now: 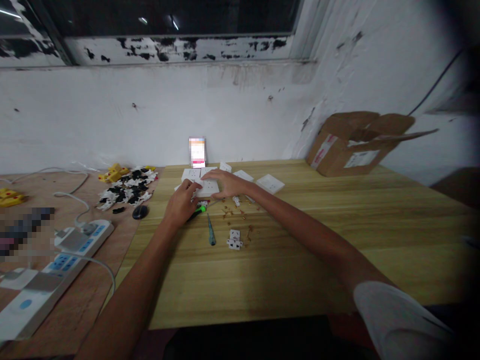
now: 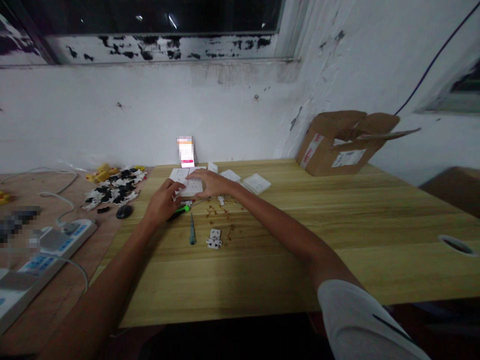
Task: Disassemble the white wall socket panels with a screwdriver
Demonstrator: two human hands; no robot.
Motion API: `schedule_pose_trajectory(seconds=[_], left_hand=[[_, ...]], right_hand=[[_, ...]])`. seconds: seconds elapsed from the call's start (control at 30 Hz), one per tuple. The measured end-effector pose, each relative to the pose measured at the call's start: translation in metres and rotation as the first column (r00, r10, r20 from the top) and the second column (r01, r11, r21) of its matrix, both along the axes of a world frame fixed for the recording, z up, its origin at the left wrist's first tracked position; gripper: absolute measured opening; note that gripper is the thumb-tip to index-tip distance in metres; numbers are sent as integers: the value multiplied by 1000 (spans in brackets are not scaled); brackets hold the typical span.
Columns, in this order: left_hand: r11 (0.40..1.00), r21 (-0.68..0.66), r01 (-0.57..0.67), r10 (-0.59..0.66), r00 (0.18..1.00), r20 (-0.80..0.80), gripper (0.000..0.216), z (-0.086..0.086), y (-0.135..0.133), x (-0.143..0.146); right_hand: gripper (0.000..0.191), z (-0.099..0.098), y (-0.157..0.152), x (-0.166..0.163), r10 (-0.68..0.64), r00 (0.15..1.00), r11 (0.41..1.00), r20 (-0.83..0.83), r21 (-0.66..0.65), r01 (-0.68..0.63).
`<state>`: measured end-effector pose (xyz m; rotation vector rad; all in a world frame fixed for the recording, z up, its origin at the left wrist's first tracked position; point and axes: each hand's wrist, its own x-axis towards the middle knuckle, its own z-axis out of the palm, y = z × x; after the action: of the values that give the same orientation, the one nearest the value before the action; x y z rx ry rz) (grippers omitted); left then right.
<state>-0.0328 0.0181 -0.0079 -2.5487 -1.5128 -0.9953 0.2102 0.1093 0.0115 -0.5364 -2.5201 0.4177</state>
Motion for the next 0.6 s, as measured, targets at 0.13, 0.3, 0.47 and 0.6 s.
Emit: schedule_pose_trajectory(seconds=[0.13, 0.3, 0.47, 0.6], left_hand=[[1000, 16, -5, 5, 1000, -8, 37, 1, -1, 0], [1000, 19, 1, -1, 1000, 0, 37, 1, -1, 0], [1000, 22, 4, -5, 998, 68, 41, 4, -3, 2], [999, 20, -33, 31, 994, 104, 37, 9, -6, 2]], right_hand=[[71, 0, 0, 0, 7, 1000, 1000, 3, 1, -7], [70, 2, -2, -1, 20, 1000, 1000, -23, -15, -21], [76, -1, 0, -1, 17, 997, 993, -77, -115, -26], [83, -11, 15, -1, 24, 982, 949, -186, -304, -81]])
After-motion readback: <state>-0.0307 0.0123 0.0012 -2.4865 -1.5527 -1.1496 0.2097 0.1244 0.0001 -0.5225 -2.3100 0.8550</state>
